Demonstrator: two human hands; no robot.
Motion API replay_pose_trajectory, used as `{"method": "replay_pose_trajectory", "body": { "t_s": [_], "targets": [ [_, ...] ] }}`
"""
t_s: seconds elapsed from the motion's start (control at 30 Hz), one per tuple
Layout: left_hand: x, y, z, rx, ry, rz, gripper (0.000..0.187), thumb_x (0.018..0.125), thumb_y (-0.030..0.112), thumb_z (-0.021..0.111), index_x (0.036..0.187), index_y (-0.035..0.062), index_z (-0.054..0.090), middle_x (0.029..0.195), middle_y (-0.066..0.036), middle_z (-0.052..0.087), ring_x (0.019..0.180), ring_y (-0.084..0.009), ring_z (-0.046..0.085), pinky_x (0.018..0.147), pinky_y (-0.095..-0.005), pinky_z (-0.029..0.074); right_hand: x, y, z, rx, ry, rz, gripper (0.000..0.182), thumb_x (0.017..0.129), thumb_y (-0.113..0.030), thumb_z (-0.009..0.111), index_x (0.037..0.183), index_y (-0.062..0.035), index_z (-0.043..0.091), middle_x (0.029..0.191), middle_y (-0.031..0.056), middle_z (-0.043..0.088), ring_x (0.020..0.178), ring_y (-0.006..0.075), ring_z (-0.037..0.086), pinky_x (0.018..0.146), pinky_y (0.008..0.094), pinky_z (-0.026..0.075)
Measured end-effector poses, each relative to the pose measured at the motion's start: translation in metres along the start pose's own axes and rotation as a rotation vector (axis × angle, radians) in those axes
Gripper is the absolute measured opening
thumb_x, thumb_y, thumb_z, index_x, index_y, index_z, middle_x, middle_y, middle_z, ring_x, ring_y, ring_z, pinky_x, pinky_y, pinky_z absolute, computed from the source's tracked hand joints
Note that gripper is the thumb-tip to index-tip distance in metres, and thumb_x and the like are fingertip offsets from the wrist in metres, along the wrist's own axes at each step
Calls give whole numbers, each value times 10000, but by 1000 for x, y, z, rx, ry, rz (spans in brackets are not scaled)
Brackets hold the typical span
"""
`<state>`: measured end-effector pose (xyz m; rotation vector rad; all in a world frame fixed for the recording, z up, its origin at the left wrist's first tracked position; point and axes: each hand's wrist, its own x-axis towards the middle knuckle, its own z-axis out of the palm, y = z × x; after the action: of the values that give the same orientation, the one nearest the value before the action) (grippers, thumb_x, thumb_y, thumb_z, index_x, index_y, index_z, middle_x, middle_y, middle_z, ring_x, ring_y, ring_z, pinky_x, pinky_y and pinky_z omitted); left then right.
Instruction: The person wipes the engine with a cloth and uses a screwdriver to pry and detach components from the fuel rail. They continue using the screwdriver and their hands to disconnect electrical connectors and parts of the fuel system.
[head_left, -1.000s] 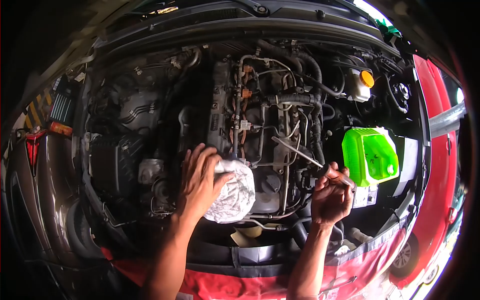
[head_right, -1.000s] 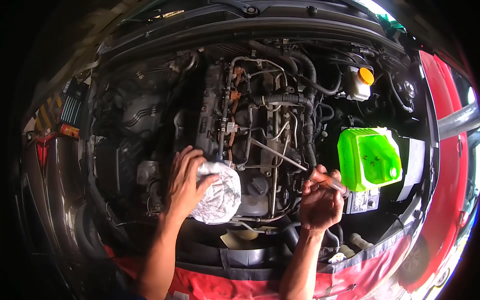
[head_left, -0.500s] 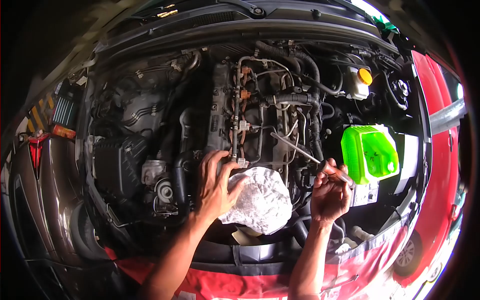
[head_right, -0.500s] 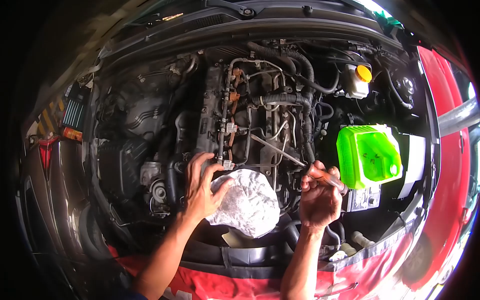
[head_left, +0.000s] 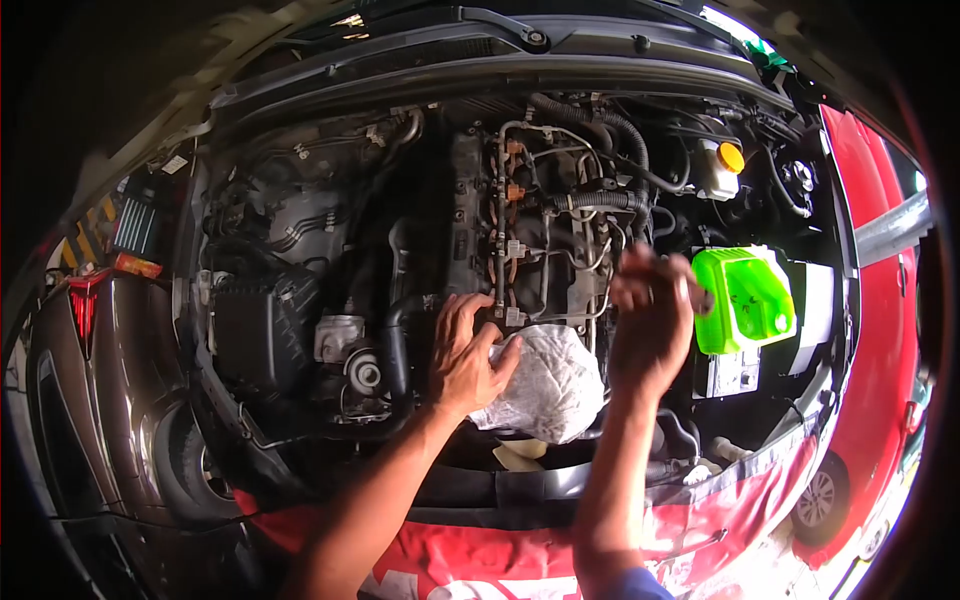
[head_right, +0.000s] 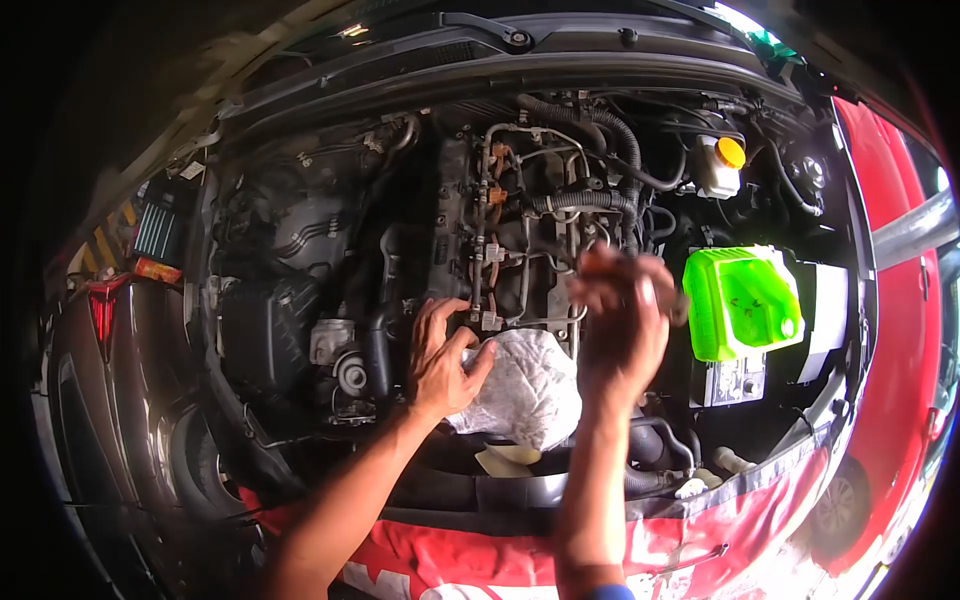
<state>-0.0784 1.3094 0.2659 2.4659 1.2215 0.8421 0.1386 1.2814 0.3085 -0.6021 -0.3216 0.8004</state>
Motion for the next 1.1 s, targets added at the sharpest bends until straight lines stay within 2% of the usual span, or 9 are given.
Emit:
{"method": "replay_pose_trajectory", "body": {
  "t_s": [0.1,0.2,0.47,0.57,0.67,0.73,0.8,0.97,1.1],
  "targets": [
    [-2,-3,2,11,-14,-40,237,890,206,771,864,27,618,1311,-174,554,1318,-394,505,1211,-546,353,60,56,71,-351,217,-274,272,1072,-238,627,1179,11,603,1014,149,758,774,187,732,666,295,582],
    [-4,-9,1,32,-74,-39,225,875,187,756,928,16,621,1342,-179,538,1355,-400,479,1237,-543,330,107,104,84,-101,197,-311,201,1060,-175,637,1141,4,596,934,129,734,663,120,646,592,230,522],
    [-1,-9,2,-36,-43,-10,310,915,226,755,1109,18,631,1344,-208,529,1310,-421,499,1207,-579,350,117,130,59,-264,192,-477,262,1052,-140,628,1216,-7,473,1052,181,732,771,186,722,666,284,587],
    [3,-8,-4,-123,-4,-43,282,952,254,746,1101,40,640,1307,-201,562,1253,-413,536,1124,-550,414,111,136,60,-452,165,-487,267,1043,-157,668,1210,-33,501,949,131,762,845,176,739,742,279,588],
    [62,-19,-13,-376,158,-48,178,1009,208,665,1074,43,659,1132,-171,658,1116,-374,617,1009,-475,481,109,138,58,-649,218,-569,329,1023,-161,705,1250,-40,500,929,115,771,836,166,738,773,283,574],
    [123,-53,1,-183,262,-37,172,1050,181,587,1084,33,667,1084,-172,681,1084,-379,635,988,-445,486,112,141,55,-665,221,-594,348,1017,-157,714,1261,-43,494,920,114,772,836,167,738,769,287,572],
    [176,-103,31,-93,264,-35,225,1059,172,561,1164,18,685,1134,-205,704,1146,-395,637,1006,-433,490,111,142,55,-676,214,-564,390,1021,-133,704,1304,-50,449,910,116,770,788,160,738,737,277,567],
    [233,-143,82,-424,41,-324,270,1017,116,614,1259,53,716,1163,-225,746,1284,-405,602,1067,-444,484,111,139,60,-583,173,-462,384,1052,-124,658,1301,-47,377,913,164,751,731,201,751,657,279,600],
    [230,-166,97,-153,164,-54,248,1001,123,663,1232,83,745,1144,-186,765,1303,-374,601,1077,-425,478,116,143,58,-484,213,-389,369,1037,-136,684,1262,-48,405,891,158,745,708,191,747,605,276,596]
  ]
}}
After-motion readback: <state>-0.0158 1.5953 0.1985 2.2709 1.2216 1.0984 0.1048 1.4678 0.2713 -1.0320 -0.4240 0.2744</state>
